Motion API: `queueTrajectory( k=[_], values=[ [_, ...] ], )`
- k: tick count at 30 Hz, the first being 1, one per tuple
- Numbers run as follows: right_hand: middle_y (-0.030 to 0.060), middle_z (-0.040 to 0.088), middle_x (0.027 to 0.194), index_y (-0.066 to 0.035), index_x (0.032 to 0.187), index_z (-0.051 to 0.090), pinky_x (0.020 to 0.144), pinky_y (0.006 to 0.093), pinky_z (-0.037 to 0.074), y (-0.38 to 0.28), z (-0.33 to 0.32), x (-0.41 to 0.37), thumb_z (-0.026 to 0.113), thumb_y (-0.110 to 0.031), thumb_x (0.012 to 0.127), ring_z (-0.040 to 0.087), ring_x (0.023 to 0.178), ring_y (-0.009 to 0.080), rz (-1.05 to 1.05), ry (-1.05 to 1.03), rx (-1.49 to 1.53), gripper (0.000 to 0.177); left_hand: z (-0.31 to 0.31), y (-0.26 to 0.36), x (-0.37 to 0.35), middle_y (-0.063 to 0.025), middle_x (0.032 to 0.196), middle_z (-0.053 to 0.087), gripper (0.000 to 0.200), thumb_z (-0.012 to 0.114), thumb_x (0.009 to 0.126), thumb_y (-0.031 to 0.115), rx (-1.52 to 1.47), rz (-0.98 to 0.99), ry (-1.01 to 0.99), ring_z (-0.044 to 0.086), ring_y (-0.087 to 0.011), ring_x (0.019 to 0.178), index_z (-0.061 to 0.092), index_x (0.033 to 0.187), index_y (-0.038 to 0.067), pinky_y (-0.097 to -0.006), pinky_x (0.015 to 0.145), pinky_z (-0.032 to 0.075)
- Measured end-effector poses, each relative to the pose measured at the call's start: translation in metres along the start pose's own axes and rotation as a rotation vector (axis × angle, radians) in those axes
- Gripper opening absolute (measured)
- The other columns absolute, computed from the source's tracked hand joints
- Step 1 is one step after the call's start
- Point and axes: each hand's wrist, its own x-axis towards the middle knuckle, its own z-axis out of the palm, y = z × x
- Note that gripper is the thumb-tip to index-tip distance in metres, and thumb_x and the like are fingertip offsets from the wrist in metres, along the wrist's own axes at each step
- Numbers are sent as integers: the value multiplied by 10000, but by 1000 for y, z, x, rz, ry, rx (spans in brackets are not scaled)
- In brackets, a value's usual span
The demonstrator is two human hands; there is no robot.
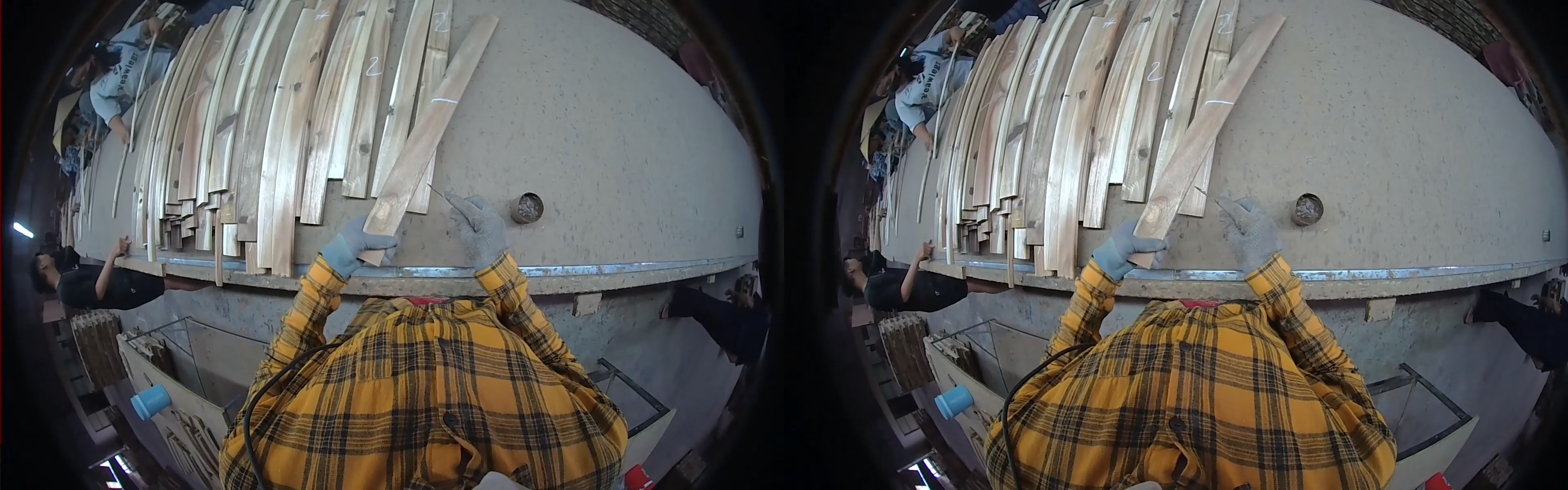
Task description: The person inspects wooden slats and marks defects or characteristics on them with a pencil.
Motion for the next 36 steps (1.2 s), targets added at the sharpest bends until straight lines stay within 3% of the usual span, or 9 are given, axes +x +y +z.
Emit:
queueTrajectory(
  k=[7,10,13,19,26,29,31,33,36],
  values=[
    [84,605,856,-167,1154,645,647,306,482,16,0,15,602,-121,865,600,732,216,-27,93,7,296,-11,-36,-35,-123,821,642,457,732,749,117,338,3,227,616,-136,628,555,1130,-63,-292,536,517],
    [66,598,841,-179,1158,645,645,291,479,10,-19,45,600,-115,866,588,718,191,-54,203,-27,302,-12,-40,-67,-151,836,658,520,695,767,131,679,18,452,647,-219,665,523,1232,-24,-330,607,522],
    [55,582,827,-162,1182,641,647,242,457,11,-24,75,626,-32,829,563,724,134,26,222,41,377,-10,-34,-96,-216,997,627,548,612,776,79,1073,154,603,597,-392,919,496,1310,128,-402,797,490],
    [38,604,897,-256,1192,611,666,308,502,31,-6,113,563,-155,880,601,752,196,-39,130,-311,331,-15,-40,-114,-201,1101,591,582,586,776,44,1132,213,614,585,-380,963,472,1335,157,-405,826,481],
    [42,616,909,-311,1208,591,671,341,511,27,-6,110,529,-214,903,623,764,225,-89,10,-472,326,7,-28,-118,-202,1119,588,574,589,771,40,1102,150,633,572,-387,990,479,1327,131,-396,834,482],
    [46,606,884,-303,1209,596,675,326,511,18,-1,100,549,-211,900,617,748,214,-135,-24,-332,326,-10,-31,-120,-177,987,637,552,619,773,62,1154,303,634,640,-318,866,500,1310,112,-364,756,515],
    [46,599,870,-293,1204,604,680,314,512,18,3,103,564,-204,896,614,745,201,-123,-34,-197,324,-6,-16,-128,-113,798,646,416,670,777,98,772,-78,505,650,-211,683,580,1179,42,-317,635,526],
    [25,589,815,-228,1187,643,665,250,466,22,8,111,622,-6,800,573,736,132,-7,144,-3,447,-13,-14,-133,-80,749,627,343,690,774,103,574,-131,419,624,-167,632,595,1094,24,-295,594,515],
    [16,592,866,-274,1143,657,696,280,512,36,2,118,581,-151,884,615,768,150,-92,219,32,297,7,-4,-139,-44,707,609,238,719,767,100,341,-159,281,597,-127,584,601,954,10,-269,554,504]
  ],
)
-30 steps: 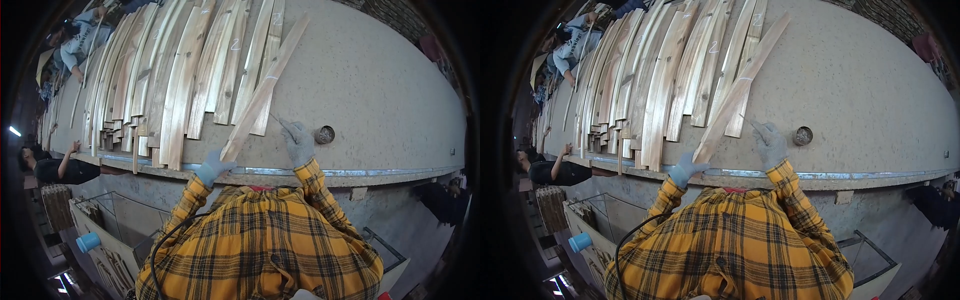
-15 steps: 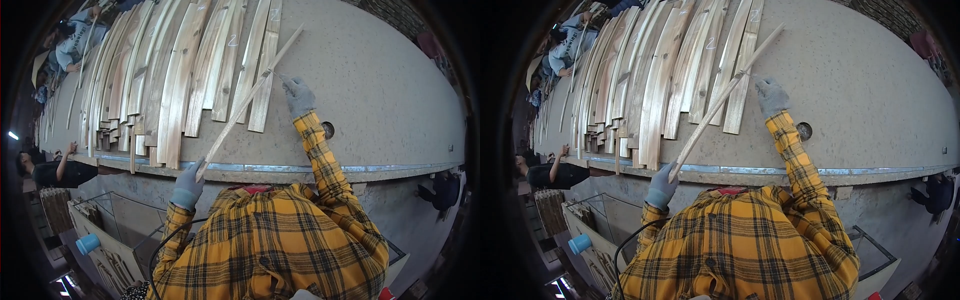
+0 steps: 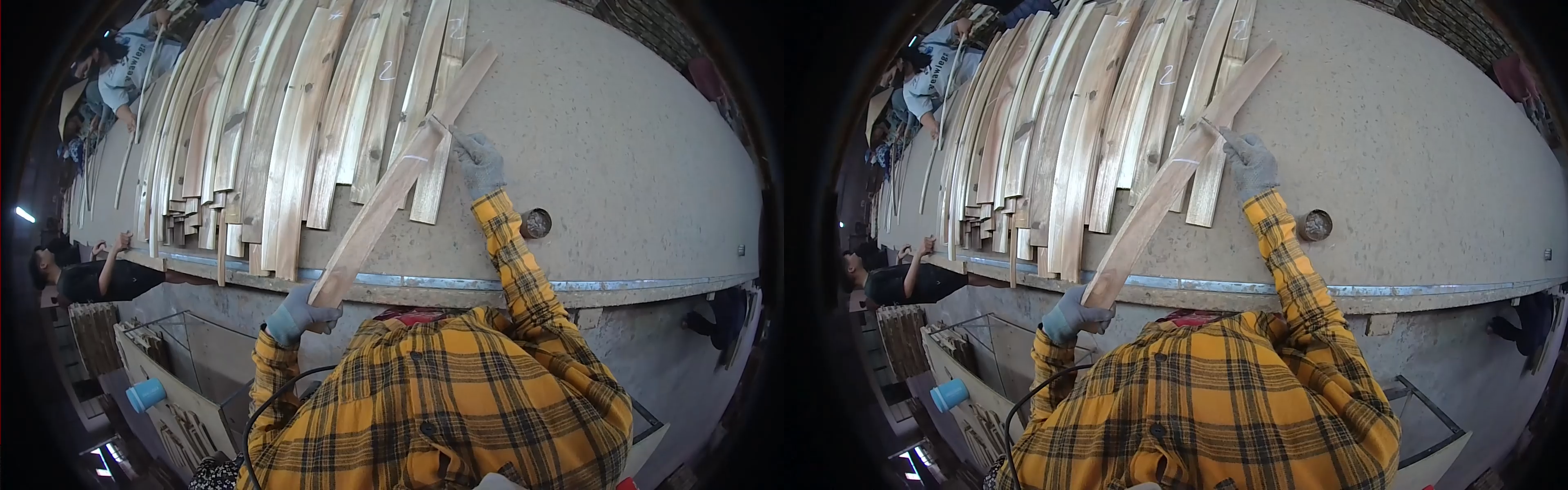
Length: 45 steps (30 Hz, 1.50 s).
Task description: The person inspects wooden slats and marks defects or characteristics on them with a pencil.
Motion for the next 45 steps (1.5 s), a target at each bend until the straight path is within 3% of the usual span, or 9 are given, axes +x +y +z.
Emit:
queueTrajectory(
  k=[8,11,16,25,31,34,40,42,45],
  values=[
    [10,592,883,-314,1217,592,686,302,525,-7,14,-7,569,-104,865,614,766,171,-107,-72,-252,410,-4,2,0,-57,751,619,244,746,748,90,-104,59,-100,596,-127,598,593,923,15,-266,564,504],
    [11,594,897,-325,1234,573,678,322,530,-25,-5,-12,550,-98,866,616,766,185,-130,-145,-265,433,-8,-7,7,-74,748,620,325,735,756,105,-5,-24,16,597,-133,604,599,1037,15,-285,564,501],
    [16,595,922,-345,1280,521,665,340,532,-8,-9,3,533,-106,866,620,779,208,-15,-118,-416,478,-11,-28,26,-149,928,600,575,633,742,51,820,490,573,617,-324,842,503,1301,101,-384,733,497],
    [39,594,919,-371,1319,462,609,362,533,-15,-5,-28,514,-75,869,628,752,243,-312,-223,-441,541,-9,-22,24,-162,983,581,568,590,748,66,781,362,477,580,-372,900,496,1307,110,-415,768,480],
    [31,601,937,-396,1307,463,615,356,536,-4,0,-8,528,-60,851,626,763,239,-57,-121,-359,570,-14,-22,24,-163,970,586,550,579,753,67,753,392,484,586,-368,875,509,1297,104,-397,769,486],
    [39,604,949,-374,1309,468,631,349,533,-17,1,-22,530,-64,853,625,771,238,-349,-201,-429,555,-18,-20,24,-165,977,604,533,592,762,86,730,374,455,608,-338,863,518,1289,98,-367,765,492],
    [31,596,964,-380,1294,476,665,370,539,-13,11,2,505,-109,885,628,811,228,18,-135,-311,492,-23,-5,17,-165,1028,638,528,660,752,164,496,47,298,642,-292,863,543,1257,65,-339,762,497],
    [44,605,915,-327,1295,522,664,299,523,-37,6,-13,536,-33,850,620,770,181,-351,-319,-389,534,-25,-10,20,-154,1032,631,566,672,745,180,571,157,358,633,-297,881,522,1278,66,-349,775,496],
    [49,607,909,-317,1285,532,675,318,524,-28,-2,-6,534,-46,865,619,749,193,-220,-245,-290,500,-19,-14,22,-141,1013,618,638,705,726,192,795,340,547,615,-294,908,483,1312,73,-369,790,495]
  ],
)
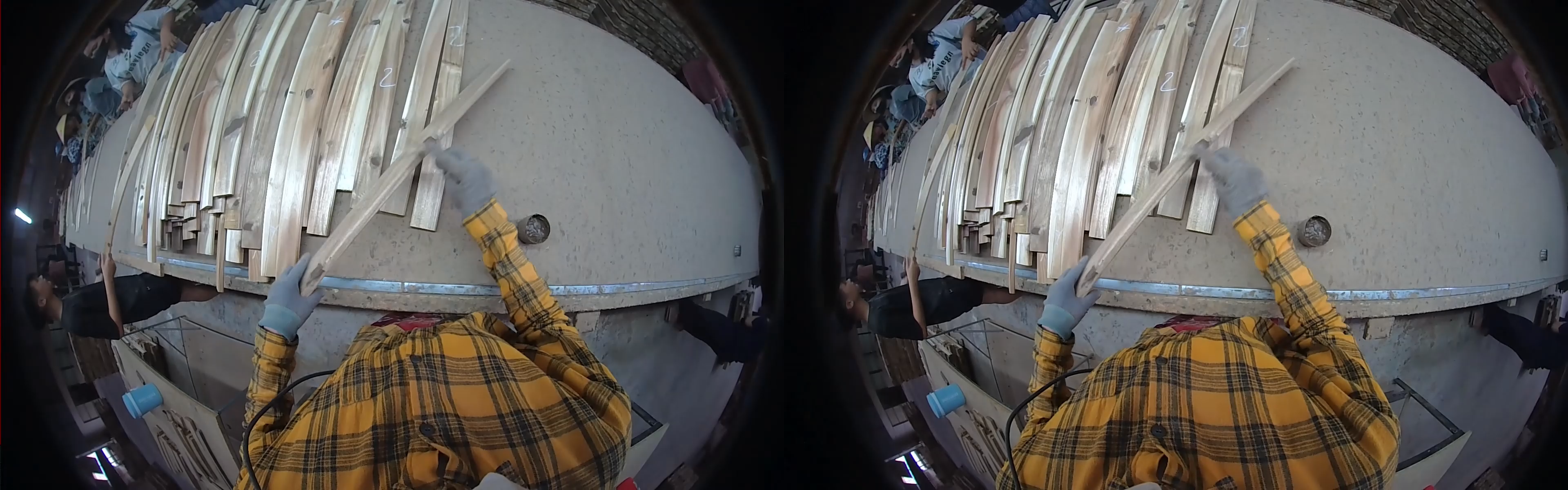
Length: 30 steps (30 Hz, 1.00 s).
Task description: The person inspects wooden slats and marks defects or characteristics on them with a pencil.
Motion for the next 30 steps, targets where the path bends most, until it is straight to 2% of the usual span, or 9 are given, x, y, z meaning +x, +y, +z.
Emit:
queueTrajectory(
  k=[2,5,7,11,13,16,18,23,30],
  values=[
    [50,608,909,-318,1281,534,679,331,526,17,-3,11,531,-45,861,621,748,201,181,93,60,501,4,3,0,-139,990,611,673,726,715,187,154,67,137,607,-286,917,466,1326,78,-378,793,495],
    [52,616,943,-322,1289,523,683,352,531,23,-3,15,508,-27,854,628,750,207,314,-53,-310,526,6,4,5,-105,1016,567,674,718,694,208,276,-20,212,559,-309,970,462,1310,110,-413,824,480],
    [73,616,978,-340,1334,443,700,373,549,-13,-11,-3,477,-78,897,647,812,262,229,-292,-326,510,6,4,5,-104,997,569,628,715,687,195,302,-36,235,561,-303,962,493,1270,118,-409,812,484],
    [80,618,993,-336,1348,422,703,377,550,-16,2,-25,455,-47,896,646,819,274,-98,-322,-258,537,10,-2,6,-95,983,571,609,712,687,192,317,-9,269,564,-305,960,497,1252,119,-409,809,485],
    [55,620,1008,-317,1311,482,661,362,541,-11,-3,-10,461,-60,886,636,761,265,173,-79,-239,497,13,1,6,-90,986,584,546,709,687,187,284,-29,324,577,-311,945,528,1198,116,-408,801,487],
    [51,626,987,-309,1282,514,671,372,530,8,15,6,476,-76,889,636,773,261,305,-125,-299,459,27,-12,8,-95,998,598,493,712,684,196,209,12,406,590,-320,933,558,1145,111,-406,791,490],
    [57,630,957,-267,1243,557,671,376,516,-9,10,-9,498,-104,889,633,783,256,159,-187,-210,394,26,-12,3,-109,1002,609,475,708,680,204,136,-3,429,598,-323,933,574,1125,107,-404,786,492],
    [46,612,898,-243,1182,587,653,360,514,-7,-14,-43,529,-142,868,628,761,250,65,63,-74,335,20,-15,-2,-112,992,620,486,711,661,189,75,-79,559,600,-323,934,580,1122,108,-399,792,493],
    [91,614,900,-165,1160,601,655,352,504,-15,-58,-70,557,-89,850,626,773,276,251,55,-10,322,-28,-34,74,-188,1187,543,780,803,615,252,200,-248,852,533,-354,1086,458,1301,114,-409,915,452]
  ],
)
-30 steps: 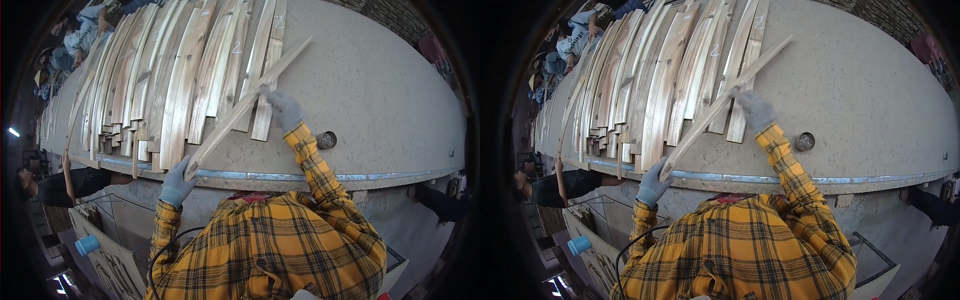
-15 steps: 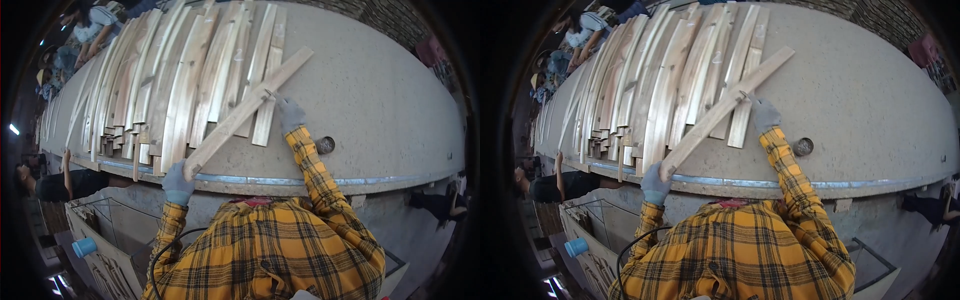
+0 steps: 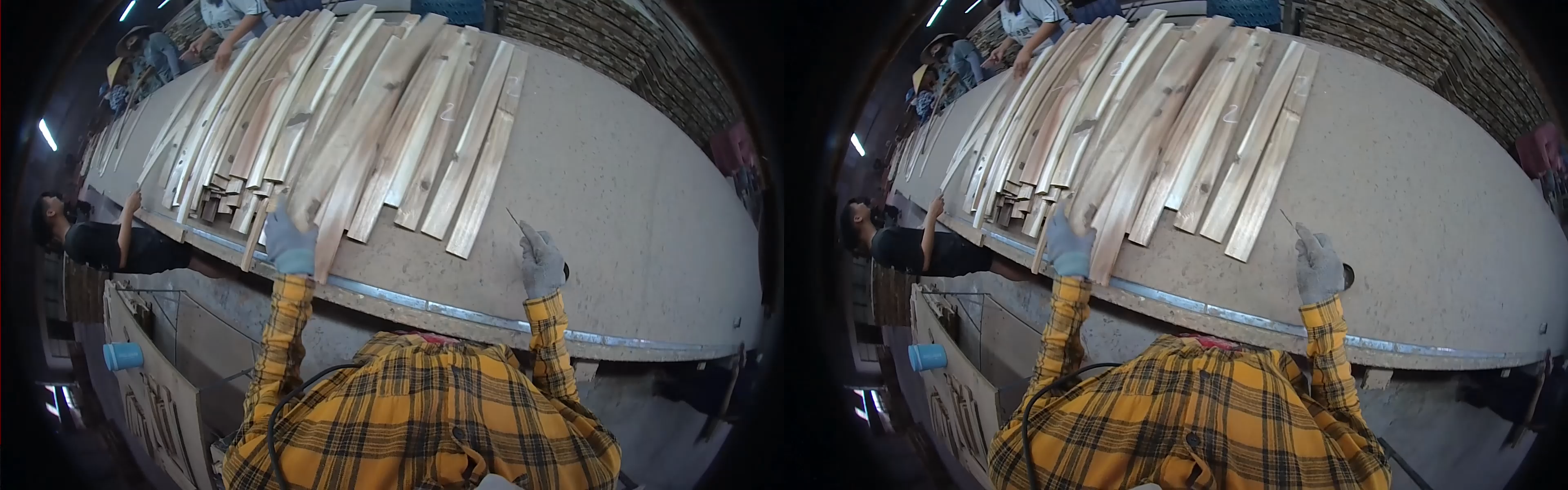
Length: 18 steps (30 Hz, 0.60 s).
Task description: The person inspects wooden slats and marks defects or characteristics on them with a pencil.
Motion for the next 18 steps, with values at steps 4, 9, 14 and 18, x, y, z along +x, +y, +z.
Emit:
queueTrajectory(
  k=[4,9,14,18],
  values=[
    [139,634,919,-77,1067,612,674,409,496,14,-9,-50,547,-131,879,623,816,339,104,-70,101,206,14,56,33,-202,1236,484,859,822,626,343,207,113,78,500,-356,1107,406,1339,105,-424,913,449],
    [139,677,763,-37,812,667,641,352,523,46,-45,-132,642,-173,810,681,723,249,382,-892,-418,138,75,168,-15,-142,1165,533,700,706,763,443,-119,278,-591,530,-286,1087,437,1308,96,-435,901,464],
    [100,688,754,-8,795,664,536,339,523,127,-25,-208,675,-230,823,655,580,217,884,-1027,-536,224,117,251,-73,-145,1202,482,848,705,775,416,200,288,-899,525,-264,1089,243,1433,147,-403,846,510],
    [32,600,641,-29,986,605,349,208,322,142,3,-244,590,-225,922,467,423,74,1108,57,1004,207,135,243,-83,-163,1127,509,847,691,783,230,85,317,-754,577,-275,983,182,1454,136,-380,737,549]
  ],
)
